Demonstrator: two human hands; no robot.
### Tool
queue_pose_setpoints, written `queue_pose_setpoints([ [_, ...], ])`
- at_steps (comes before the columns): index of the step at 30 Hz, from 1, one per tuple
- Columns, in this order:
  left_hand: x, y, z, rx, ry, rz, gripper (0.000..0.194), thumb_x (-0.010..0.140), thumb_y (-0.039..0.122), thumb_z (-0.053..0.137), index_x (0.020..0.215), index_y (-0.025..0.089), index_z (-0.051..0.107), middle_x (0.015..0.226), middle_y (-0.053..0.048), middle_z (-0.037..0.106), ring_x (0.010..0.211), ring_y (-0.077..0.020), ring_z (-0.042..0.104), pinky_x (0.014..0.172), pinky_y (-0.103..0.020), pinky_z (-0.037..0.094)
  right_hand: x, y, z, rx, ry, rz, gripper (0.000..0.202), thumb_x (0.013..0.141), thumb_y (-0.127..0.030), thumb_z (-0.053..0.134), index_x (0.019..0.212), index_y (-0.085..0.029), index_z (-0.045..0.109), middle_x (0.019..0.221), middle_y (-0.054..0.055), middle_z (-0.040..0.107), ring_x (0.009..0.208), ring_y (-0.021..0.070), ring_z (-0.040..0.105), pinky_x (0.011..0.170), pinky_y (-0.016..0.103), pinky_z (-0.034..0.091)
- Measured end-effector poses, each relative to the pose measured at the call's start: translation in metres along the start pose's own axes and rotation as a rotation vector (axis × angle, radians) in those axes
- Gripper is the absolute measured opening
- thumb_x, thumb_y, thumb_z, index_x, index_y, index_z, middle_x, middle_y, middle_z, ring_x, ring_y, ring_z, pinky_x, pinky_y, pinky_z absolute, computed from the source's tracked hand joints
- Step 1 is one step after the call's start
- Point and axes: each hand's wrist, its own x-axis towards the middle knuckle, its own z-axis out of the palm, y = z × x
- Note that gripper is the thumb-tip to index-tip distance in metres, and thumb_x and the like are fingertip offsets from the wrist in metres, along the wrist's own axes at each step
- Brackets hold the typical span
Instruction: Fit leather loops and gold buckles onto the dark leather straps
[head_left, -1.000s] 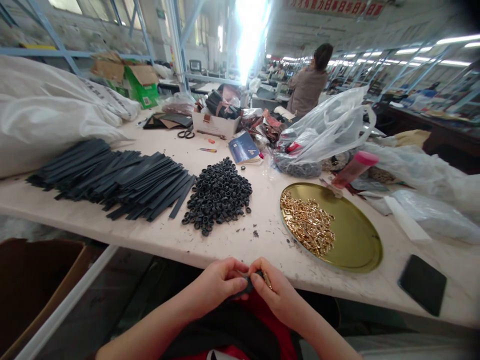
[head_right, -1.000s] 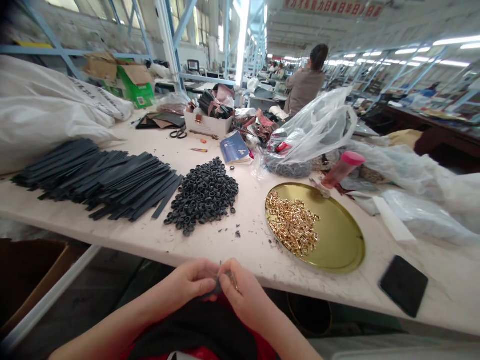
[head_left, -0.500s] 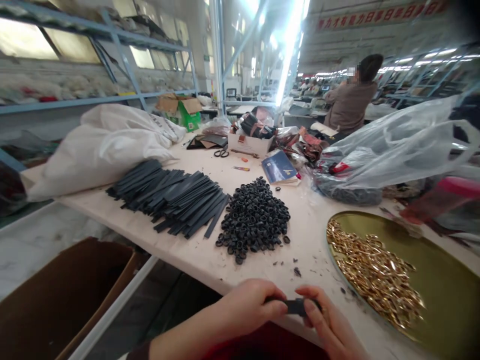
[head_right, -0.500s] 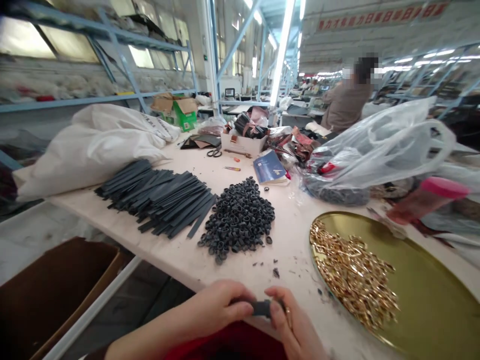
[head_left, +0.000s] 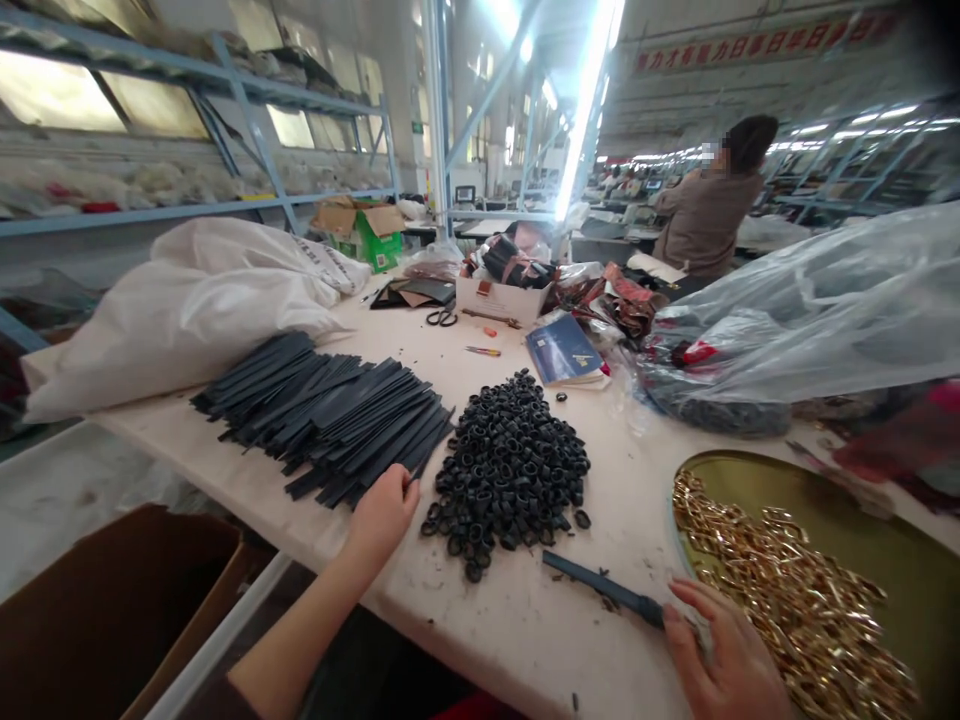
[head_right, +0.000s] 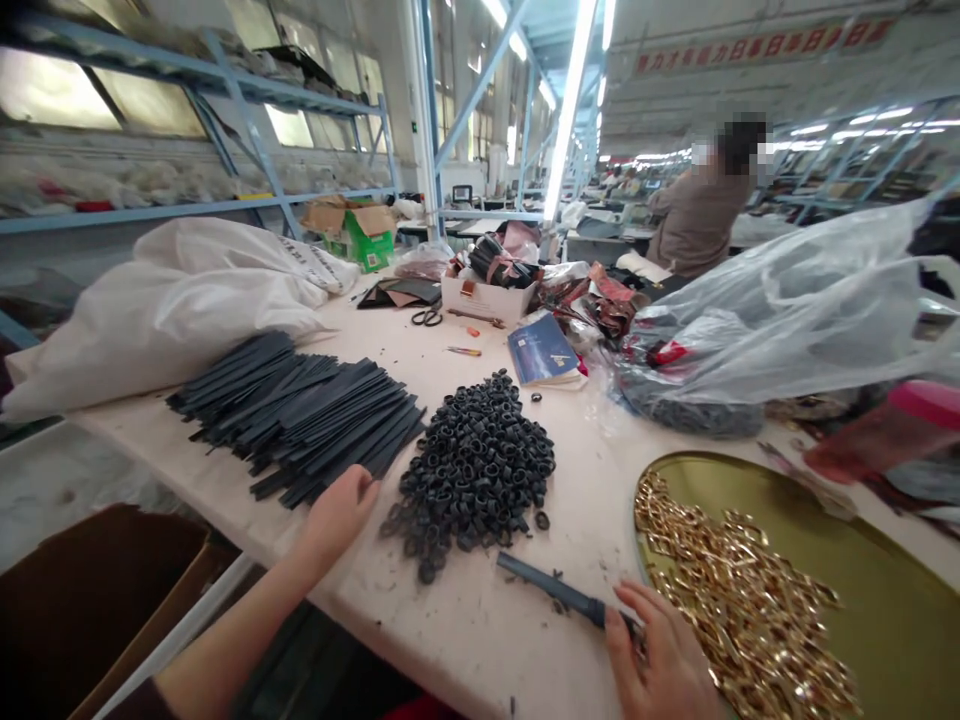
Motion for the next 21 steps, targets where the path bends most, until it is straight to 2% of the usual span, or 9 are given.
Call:
queue_pose_setpoints([
  [2, -0.019, 0.008, -0.009, -0.118, 0.041, 0.061, 0.018, 0.085, 0.033, 0.035, 0.077, 0.020, 0.044, 0.076, -0.003, 0.055, 0.072, -0.0173, 0.053, 0.064, -0.025, 0.037, 0.004, -0.017, -0.005, 0.129, -0.005, 0.092, 0.033, 0.077, -0.046, 0.048, 0.093, -0.019, 0.055, 0.098, 0.013, 0.059, 0.094, 0.0276, 0.054, 0.084, 0.045, 0.041],
  [4, -0.042, 0.018, -0.017, -0.307, -0.070, 0.175, 0.021, 0.083, 0.038, 0.039, 0.072, 0.020, 0.043, 0.068, 0.000, 0.051, 0.066, -0.0156, 0.050, 0.060, -0.024, 0.036, 0.013, -0.038, -0.009, 0.381, -0.075, 0.266, 0.038, 0.079, -0.048, 0.048, 0.104, -0.020, 0.049, 0.096, 0.011, 0.058, 0.082, 0.0229, 0.057, 0.072, 0.039, 0.047],
  [6, -0.066, 0.030, -0.020, -0.488, -0.323, 0.251, 0.021, 0.081, 0.037, 0.043, 0.069, 0.020, 0.045, 0.063, 0.002, 0.050, 0.062, -0.0135, 0.048, 0.057, -0.022, 0.036, 0.024, -0.061, -0.010, 0.760, -0.181, 0.337, 0.051, 0.078, -0.055, 0.045, 0.116, -0.022, 0.038, 0.099, 0.010, 0.057, 0.062, 0.0157, 0.055, 0.053, 0.030, 0.046],
  [9, -0.093, 0.052, -0.012, -0.715, -0.718, 0.179, 0.014, 0.077, 0.031, 0.047, 0.071, 0.019, 0.046, 0.061, 0.003, 0.054, 0.057, -0.0111, 0.050, 0.052, -0.020, 0.036, 0.037, -0.087, -0.007, 0.941, -0.255, 0.451, 0.037, 0.076, -0.051, 0.053, 0.097, -0.021, 0.047, 0.075, 0.000, 0.054, 0.046, 0.0081, 0.043, 0.043, 0.022, 0.036],
  [11, -0.101, 0.068, -0.002, -0.927, -0.955, 0.079, 0.010, 0.074, 0.025, 0.047, 0.081, 0.018, 0.046, 0.066, 0.003, 0.058, 0.053, -0.0095, 0.053, 0.049, -0.019, 0.037, 0.043, -0.095, -0.003, 0.920, -0.351, 0.482, 0.030, 0.075, -0.048, 0.056, 0.080, -0.020, 0.049, 0.058, -0.006, 0.044, 0.043, 0.0072, 0.038, 0.041, 0.021, 0.031],
  [13, -0.102, 0.083, 0.008, -1.159, -1.099, -0.035, 0.017, 0.073, 0.023, 0.045, 0.090, 0.018, 0.045, 0.071, 0.001, 0.060, 0.048, -0.0075, 0.053, 0.045, -0.018, 0.037, 0.050, -0.094, 0.004, 0.852, -0.481, 0.449, 0.031, 0.078, -0.050, 0.050, 0.078, -0.019, 0.050, 0.054, -0.006, 0.042, 0.043, 0.0089, 0.040, 0.042, 0.021, 0.032],
  [16, -0.097, 0.097, 0.017, -1.403, -1.098, -0.200, 0.018, 0.074, 0.023, 0.043, 0.090, 0.015, 0.045, 0.071, -0.001, 0.060, 0.042, -0.0050, 0.051, 0.040, -0.015, 0.036, 0.066, -0.078, 0.019, 0.533, -0.474, 0.310, 0.034, 0.083, -0.049, 0.039, 0.083, -0.018, 0.054, 0.061, -0.001, 0.050, 0.055, 0.0141, 0.048, 0.051, 0.026, 0.038],
  [18, -0.092, 0.101, 0.019, -1.486, -1.061, -0.276, 0.017, 0.073, 0.020, 0.045, 0.088, 0.014, 0.045, 0.070, -0.001, 0.060, 0.041, -0.0048, 0.051, 0.038, -0.014, 0.036, 0.079, -0.065, 0.029, 0.254, -0.395, 0.207, 0.029, 0.083, -0.043, 0.041, 0.080, -0.018, 0.056, 0.070, 0.002, 0.055, 0.067, 0.0174, 0.051, 0.061, 0.029, 0.038],
  [21, -0.088, 0.099, 0.020, -1.543, -1.050, -0.340, 0.019, 0.071, 0.018, 0.047, 0.090, 0.014, 0.045, 0.067, -0.001, 0.060, 0.041, -0.0052, 0.051, 0.037, -0.014, 0.037, 0.094, -0.052, 0.041, -0.005, -0.416, 0.114, 0.021, 0.081, -0.035, 0.045, 0.075, -0.019, 0.057, 0.077, 0.005, 0.056, 0.072, 0.0192, 0.052, 0.065, 0.030, 0.036],
])
